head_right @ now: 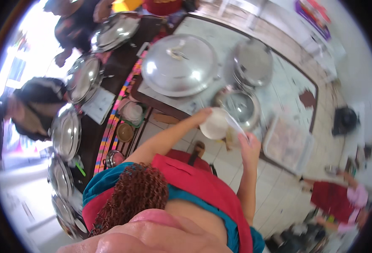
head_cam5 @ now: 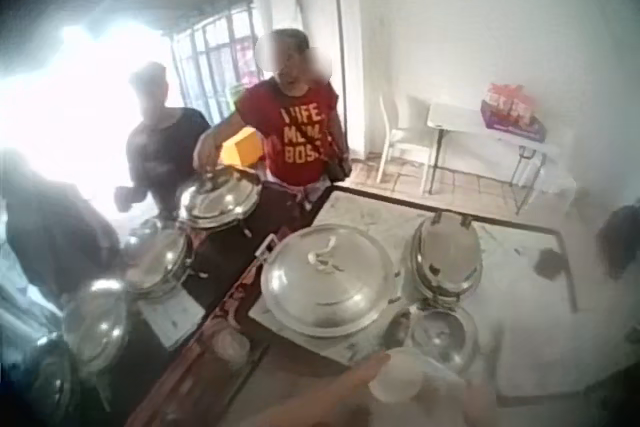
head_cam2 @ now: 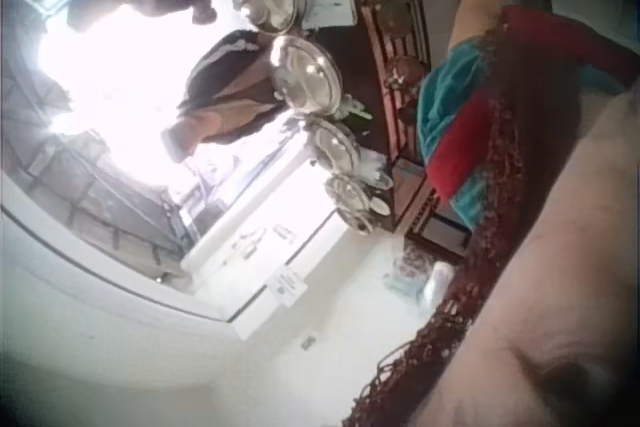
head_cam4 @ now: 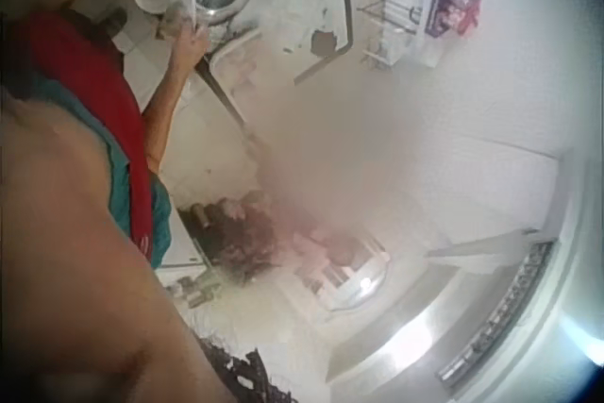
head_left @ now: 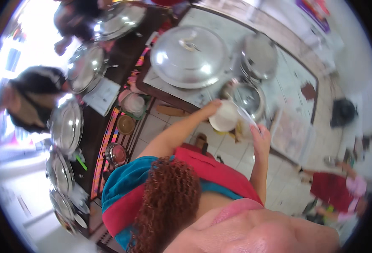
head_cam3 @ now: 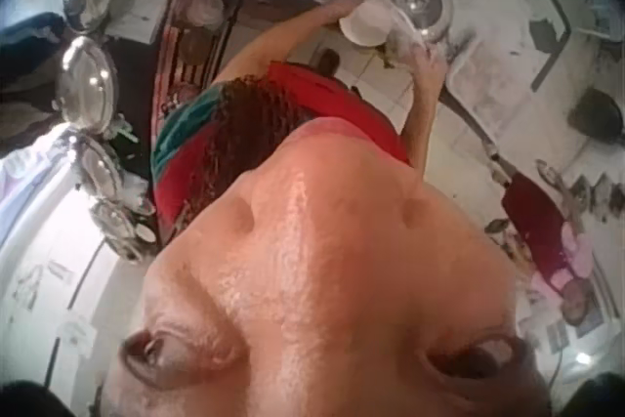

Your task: The person scoops noodles from a large serving tray into a plastic bag, prepares small food packets by hand, and uses a spoon to transfer breakfast items including eggs and sausages into containers.

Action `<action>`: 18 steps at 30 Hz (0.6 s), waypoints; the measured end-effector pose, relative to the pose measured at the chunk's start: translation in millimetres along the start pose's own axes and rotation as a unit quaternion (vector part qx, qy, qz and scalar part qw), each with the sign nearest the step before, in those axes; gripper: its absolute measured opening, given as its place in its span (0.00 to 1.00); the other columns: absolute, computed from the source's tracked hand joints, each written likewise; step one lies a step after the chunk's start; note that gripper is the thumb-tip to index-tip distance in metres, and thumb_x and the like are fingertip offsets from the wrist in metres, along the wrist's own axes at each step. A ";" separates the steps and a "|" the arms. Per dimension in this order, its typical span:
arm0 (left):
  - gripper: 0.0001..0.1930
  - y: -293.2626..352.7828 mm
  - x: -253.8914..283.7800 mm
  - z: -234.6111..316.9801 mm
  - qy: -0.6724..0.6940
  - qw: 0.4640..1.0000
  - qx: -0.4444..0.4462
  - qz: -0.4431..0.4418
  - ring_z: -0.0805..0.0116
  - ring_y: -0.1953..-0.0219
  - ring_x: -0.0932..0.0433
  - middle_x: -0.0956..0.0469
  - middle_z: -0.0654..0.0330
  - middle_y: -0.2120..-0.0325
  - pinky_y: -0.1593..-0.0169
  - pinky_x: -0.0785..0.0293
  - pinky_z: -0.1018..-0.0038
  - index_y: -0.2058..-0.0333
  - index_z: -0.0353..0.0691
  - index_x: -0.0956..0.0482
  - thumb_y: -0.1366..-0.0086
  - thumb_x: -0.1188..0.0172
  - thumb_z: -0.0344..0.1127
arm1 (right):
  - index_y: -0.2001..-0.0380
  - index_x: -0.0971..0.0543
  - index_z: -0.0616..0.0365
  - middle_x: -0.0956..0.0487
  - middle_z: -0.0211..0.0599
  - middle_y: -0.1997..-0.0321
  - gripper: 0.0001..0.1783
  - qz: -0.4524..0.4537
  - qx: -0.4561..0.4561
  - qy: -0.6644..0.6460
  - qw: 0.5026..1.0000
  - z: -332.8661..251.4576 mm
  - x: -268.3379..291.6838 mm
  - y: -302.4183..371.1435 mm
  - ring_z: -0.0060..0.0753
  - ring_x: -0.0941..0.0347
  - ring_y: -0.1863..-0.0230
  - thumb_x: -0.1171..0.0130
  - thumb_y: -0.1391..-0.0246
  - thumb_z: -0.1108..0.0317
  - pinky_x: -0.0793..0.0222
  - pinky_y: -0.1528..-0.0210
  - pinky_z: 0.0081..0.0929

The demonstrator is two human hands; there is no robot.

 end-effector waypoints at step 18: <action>0.36 47.1 56.4 1.1 -0.284 0.865 0.047 0.410 0.39 0.45 0.41 0.40 0.37 0.46 0.41 0.43 0.52 0.39 0.33 0.46 0.43 0.38 0.33 | 0.66 0.20 0.65 0.23 0.37 0.76 0.18 -0.057 0.019 0.000 0.998 -23.4 -14.4 -54.9 0.23 0.31 0.71 0.41 0.48 0.58 0.35 0.66 0.25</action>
Point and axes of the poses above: each hand's wrist, its own y-axis away from the middle knuckle, its own x-axis out of the back of the hand, z = x × y, the point moved 9 cm from there along -y, towards the middle knuckle
